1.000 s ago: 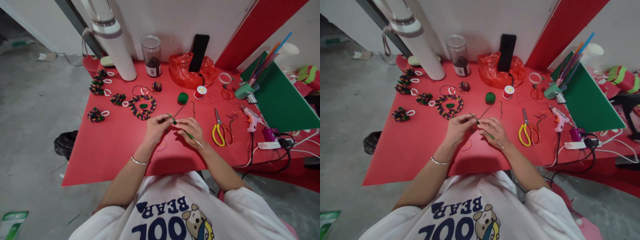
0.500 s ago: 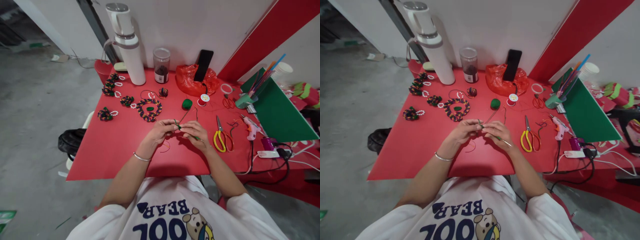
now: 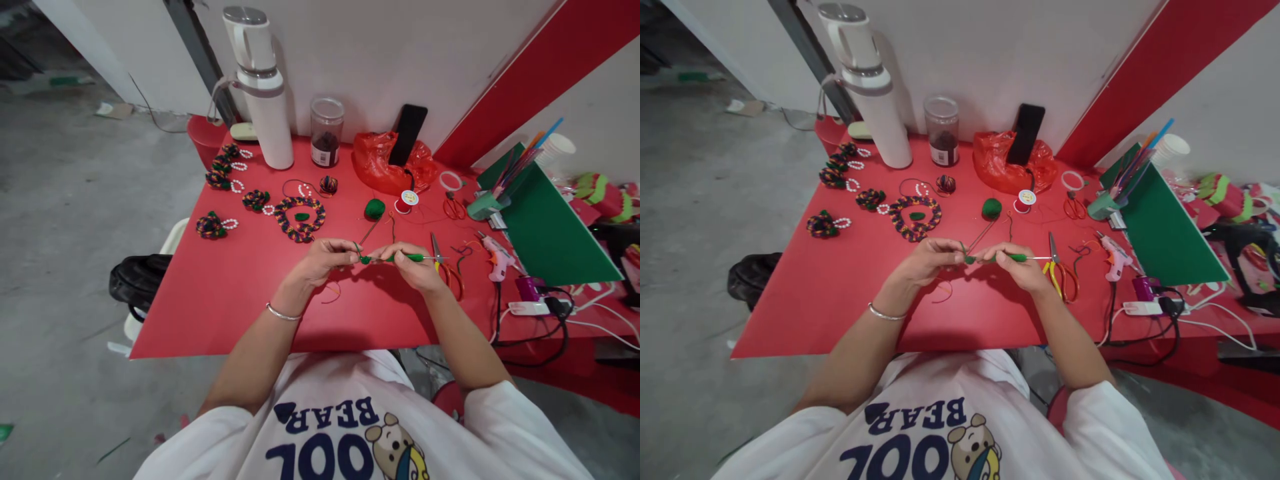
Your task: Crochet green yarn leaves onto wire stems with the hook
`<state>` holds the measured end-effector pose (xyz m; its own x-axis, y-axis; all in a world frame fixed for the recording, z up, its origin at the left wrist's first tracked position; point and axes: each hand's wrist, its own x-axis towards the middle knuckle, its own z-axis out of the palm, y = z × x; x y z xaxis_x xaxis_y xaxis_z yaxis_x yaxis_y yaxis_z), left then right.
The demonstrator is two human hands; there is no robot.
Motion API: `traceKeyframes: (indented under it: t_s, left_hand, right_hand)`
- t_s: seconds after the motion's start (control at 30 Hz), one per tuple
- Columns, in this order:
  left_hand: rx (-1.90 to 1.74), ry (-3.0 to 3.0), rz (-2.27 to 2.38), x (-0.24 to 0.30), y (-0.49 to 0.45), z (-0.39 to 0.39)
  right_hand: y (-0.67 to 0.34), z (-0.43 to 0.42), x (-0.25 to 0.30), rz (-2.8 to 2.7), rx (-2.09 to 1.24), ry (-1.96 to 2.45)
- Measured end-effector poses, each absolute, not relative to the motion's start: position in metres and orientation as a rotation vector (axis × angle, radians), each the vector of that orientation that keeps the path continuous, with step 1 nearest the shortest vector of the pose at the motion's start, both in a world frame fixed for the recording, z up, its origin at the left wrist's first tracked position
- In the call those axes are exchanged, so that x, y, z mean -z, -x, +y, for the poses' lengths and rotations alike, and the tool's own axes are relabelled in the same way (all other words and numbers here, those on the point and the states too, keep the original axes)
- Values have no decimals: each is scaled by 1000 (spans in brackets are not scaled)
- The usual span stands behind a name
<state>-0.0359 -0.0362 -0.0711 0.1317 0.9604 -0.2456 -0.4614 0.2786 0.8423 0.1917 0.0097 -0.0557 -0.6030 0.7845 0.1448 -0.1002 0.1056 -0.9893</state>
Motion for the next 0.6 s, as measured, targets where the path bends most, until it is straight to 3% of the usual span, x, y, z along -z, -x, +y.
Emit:
traceKeyframes:
  t_s: [0.23,0.43,0.6]
  left_hand:
    - [-1283,-692,925,76,26,-36]
    - [-1347,-735,993,74,25,-38]
    - [-1317,-754,975,70,28,-40]
  right_hand:
    - [-161,-6,86,-1338,-1544,712]
    - [-163,-10,88,-1676,-1209,691]
    - [-169,-8,79,-1810,-1122,612]
